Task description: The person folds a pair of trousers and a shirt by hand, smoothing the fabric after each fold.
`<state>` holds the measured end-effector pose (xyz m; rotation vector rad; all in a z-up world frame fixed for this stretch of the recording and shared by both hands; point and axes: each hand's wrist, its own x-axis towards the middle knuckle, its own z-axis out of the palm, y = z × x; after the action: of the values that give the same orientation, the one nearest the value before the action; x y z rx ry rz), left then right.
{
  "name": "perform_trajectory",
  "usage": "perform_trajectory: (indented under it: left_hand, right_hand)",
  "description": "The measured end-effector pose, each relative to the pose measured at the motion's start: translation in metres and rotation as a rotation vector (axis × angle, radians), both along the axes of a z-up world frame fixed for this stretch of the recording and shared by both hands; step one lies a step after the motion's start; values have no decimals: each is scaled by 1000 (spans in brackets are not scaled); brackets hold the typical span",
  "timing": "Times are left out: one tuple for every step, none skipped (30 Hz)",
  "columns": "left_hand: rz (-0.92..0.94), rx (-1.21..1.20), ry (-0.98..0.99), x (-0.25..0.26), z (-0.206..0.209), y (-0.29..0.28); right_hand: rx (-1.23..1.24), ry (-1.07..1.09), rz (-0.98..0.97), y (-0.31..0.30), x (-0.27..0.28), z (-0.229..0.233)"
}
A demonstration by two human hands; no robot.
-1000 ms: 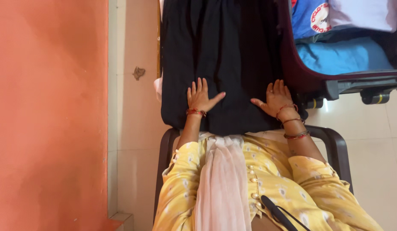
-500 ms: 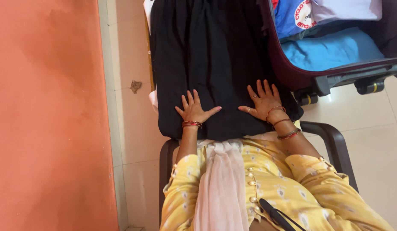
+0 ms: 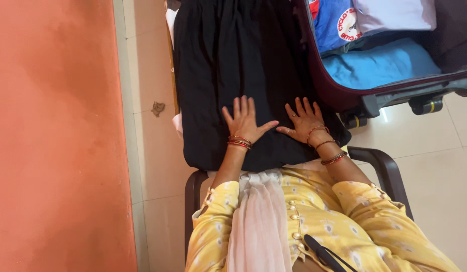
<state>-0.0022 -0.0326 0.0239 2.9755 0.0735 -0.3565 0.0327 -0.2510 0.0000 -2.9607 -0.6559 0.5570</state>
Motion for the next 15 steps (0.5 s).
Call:
perform_trajectory:
  left_hand:
    - [-48,-13,-128,0,-8,-4]
    - [-58,-63,-70,1,-16,-7]
    - [-67,-114,-12,2,-25,-9]
    - [-80,-165,49,2,-33,-11]
    - [-88,-134,16,2,-38,-12]
    - [-99,-102,-16,2,-41,-13]
    - [-110,-70,-48,3,-40,-14]
    - [-94,-87,11,6,-36,-16]
    - [-80,-102,71,12,-29,-19]
    - [-60,-115,132,18,-19,-20]
    - [-82,-188,-1,25,-8,-27]
    - [-100,-259,-134,32,3,-37]
    - [-117,-329,-268,40,14,-48]
    - [-165,-339,-340,51,25,-60]
    - [-213,-348,-413,61,34,-72]
  right_hand:
    - [25,11,-13,1,-1,5]
    - [108,-82,-2,1,-2,12]
    - [190,-174,9,0,-3,22]
    - [270,-265,15,-3,-4,33]
    - [377,-360,31,-4,-4,44]
    - [484,-456,44,-6,-4,57]
    - [590,-553,57,-9,-3,69]
    - [583,-612,31,-16,-2,81]
    - [576,-672,6,-24,2,92]
    - [572,-729,-17,-29,7,100]
    - [488,-802,-51,-35,12,105]
    - [403,-871,-82,-42,19,108]
    - [317,-938,-113,-48,24,107]
    - [249,-796,-180,-51,29,103]
    - [180,-653,-244,-52,33,94]
